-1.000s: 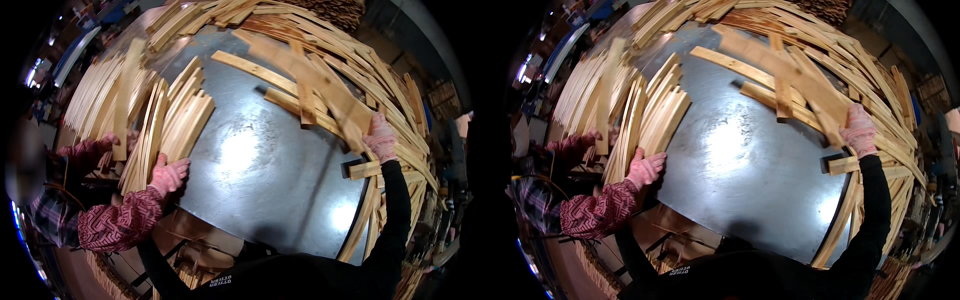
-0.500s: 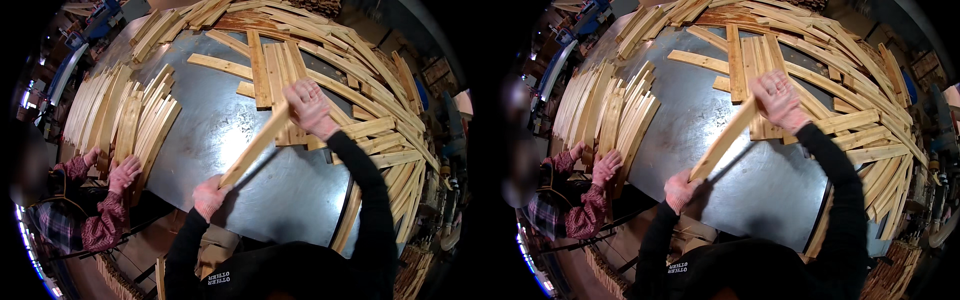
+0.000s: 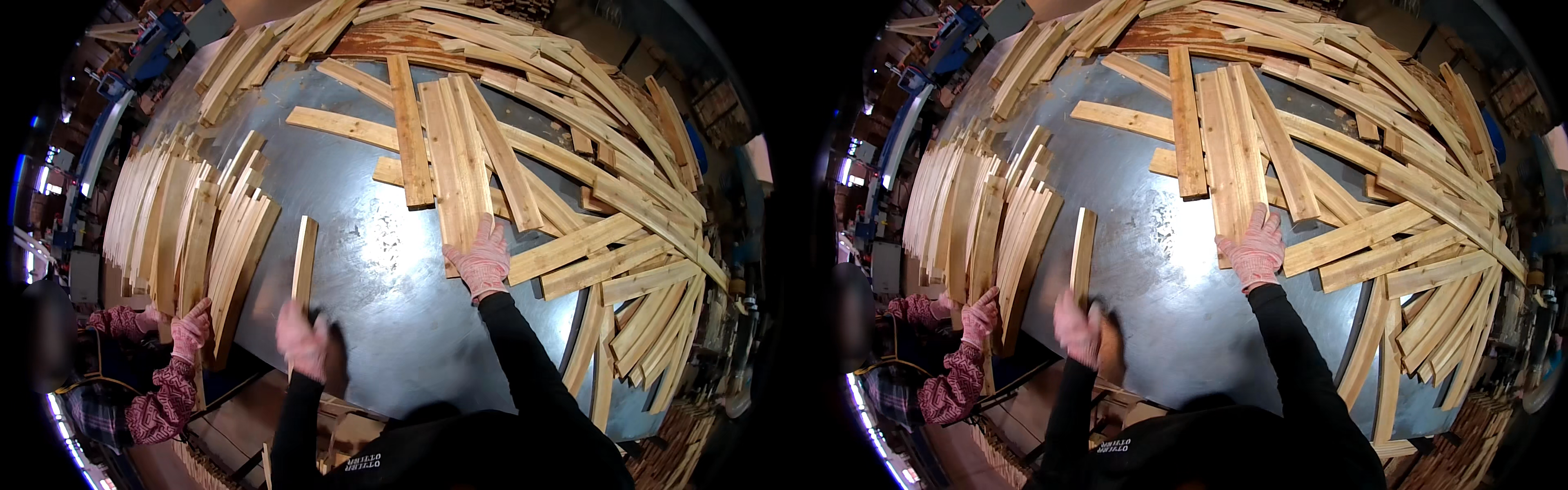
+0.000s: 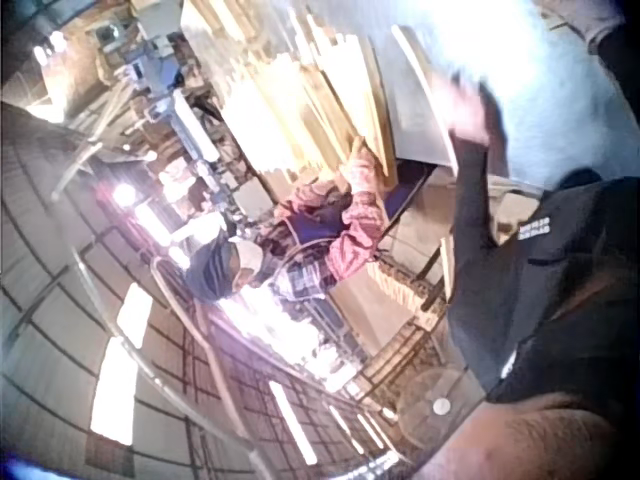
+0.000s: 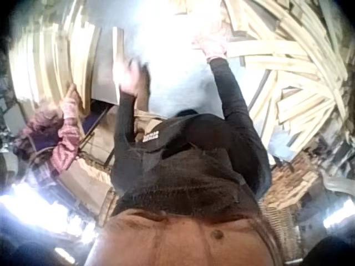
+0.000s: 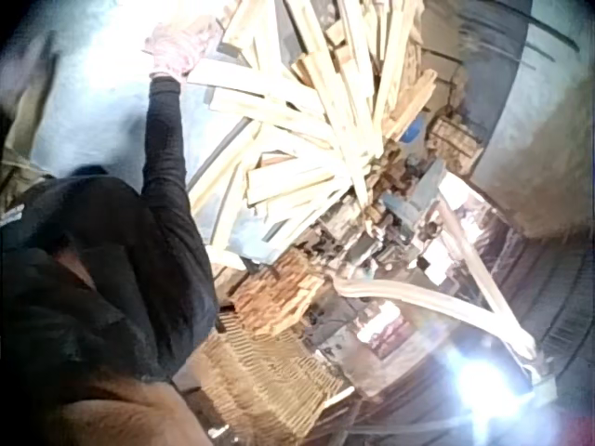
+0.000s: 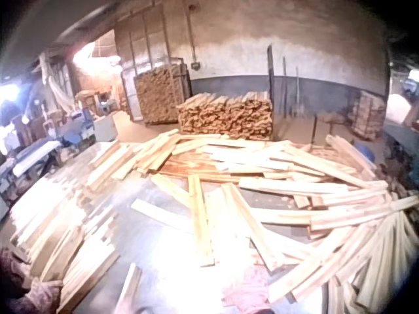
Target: The person sorts and stacks light-colored wooden planks on a metal table. They pick up planks from a disorganized pile, align them, and place them into a neat stack.
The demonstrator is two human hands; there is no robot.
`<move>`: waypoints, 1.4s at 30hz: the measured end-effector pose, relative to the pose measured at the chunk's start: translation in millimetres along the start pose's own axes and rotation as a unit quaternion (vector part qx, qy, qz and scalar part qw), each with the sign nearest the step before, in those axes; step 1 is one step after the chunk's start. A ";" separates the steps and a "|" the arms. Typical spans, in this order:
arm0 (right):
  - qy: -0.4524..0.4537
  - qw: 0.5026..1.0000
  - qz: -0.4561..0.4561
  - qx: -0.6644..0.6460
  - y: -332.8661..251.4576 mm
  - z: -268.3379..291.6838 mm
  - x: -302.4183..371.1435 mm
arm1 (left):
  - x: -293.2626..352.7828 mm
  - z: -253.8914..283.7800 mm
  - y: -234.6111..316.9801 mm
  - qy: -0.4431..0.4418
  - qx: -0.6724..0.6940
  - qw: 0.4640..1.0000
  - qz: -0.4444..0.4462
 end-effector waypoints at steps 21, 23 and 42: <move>-0.004 0.888 0.400 0.226 -4.9 -7.5 19.5 | 67.8 -186.0 66.5 -0.366 0.466 0.649 0.477; 0.058 0.931 0.347 0.095 26.1 62.5 -89.3 | 56.2 -171.0 82.5 -0.302 0.481 0.670 0.479; -0.098 0.980 -0.061 0.161 104.3 75.2 -35.0 | -237.5 -183.7 45.2 -0.130 0.279 0.936 0.172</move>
Point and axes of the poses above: each hand's wrist, its own x-axis away from the middle knuckle, its own z-axis out of the back of the hand, y = z × x, the point moved 7 cm from there along -x, towards the middle knuckle, and after that the axes turned 6 degrees about y, right-handed, at the moved point
